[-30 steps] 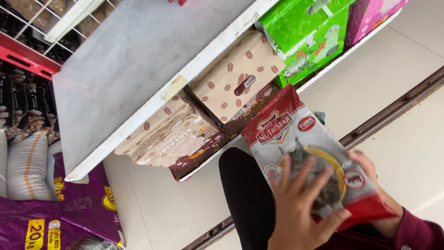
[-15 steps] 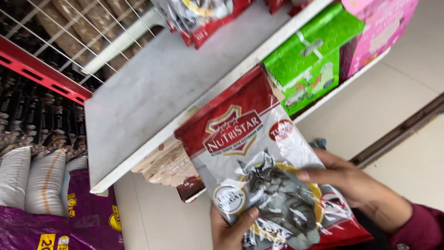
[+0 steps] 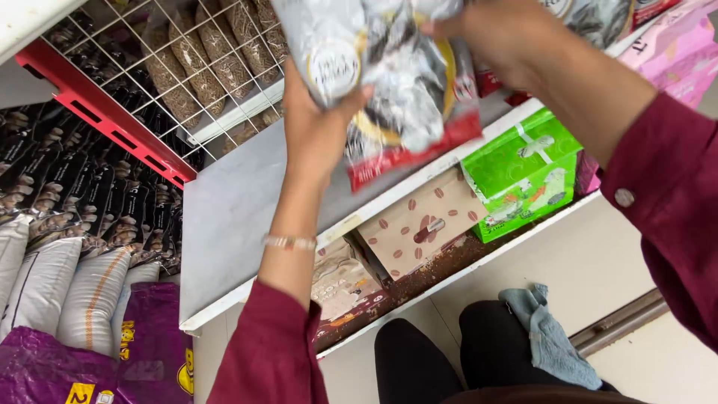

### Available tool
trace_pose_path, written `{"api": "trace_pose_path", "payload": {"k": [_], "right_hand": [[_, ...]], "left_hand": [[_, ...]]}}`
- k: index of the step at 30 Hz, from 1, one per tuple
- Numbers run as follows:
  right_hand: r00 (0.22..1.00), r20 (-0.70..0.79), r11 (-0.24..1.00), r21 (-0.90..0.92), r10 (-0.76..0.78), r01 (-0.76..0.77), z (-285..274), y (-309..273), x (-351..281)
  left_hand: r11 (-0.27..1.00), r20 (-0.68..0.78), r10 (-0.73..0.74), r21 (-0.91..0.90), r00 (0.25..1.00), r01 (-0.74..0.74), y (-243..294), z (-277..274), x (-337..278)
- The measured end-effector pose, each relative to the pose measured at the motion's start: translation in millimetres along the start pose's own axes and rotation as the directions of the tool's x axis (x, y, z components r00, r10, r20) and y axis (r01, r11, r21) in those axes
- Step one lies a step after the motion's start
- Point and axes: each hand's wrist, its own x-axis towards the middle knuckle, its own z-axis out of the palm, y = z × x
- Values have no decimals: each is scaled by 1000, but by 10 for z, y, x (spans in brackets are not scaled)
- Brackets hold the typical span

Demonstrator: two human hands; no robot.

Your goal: Wiping down bags of pet food with a cloth and organizing them on a grocery store shelf.

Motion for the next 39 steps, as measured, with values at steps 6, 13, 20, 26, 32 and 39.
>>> {"api": "trace_pose_path", "payload": {"k": [6, 13, 20, 26, 32, 39], "right_hand": [[920, -111, 884, -339, -377, 321, -66, 266, 911], [669, -56, 511, -693, -741, 509, -127, 803, 1241], [816, 267, 266, -854, -512, 446, 301, 937, 404], [836, 187, 181, -930, -515, 320, 398, 874, 487], [811, 223, 171, -915, -541, 365, 386, 862, 407], [784, 180, 271, -873, -594, 406, 456, 921, 454]], "left_hand": [[968, -302, 239, 151, 923, -202, -750, 292, 953], [989, -289, 51, -119, 956, -89, -986, 605, 864], [976, -328, 212, 23, 920, -217, -1133, 651, 887], [799, -347, 470, 559, 812, -223, -1251, 635, 988], [398, -81, 530, 903, 844, -163, -951, 605, 580], [250, 0, 408, 962, 913, -112, -1030, 470, 505]]}}
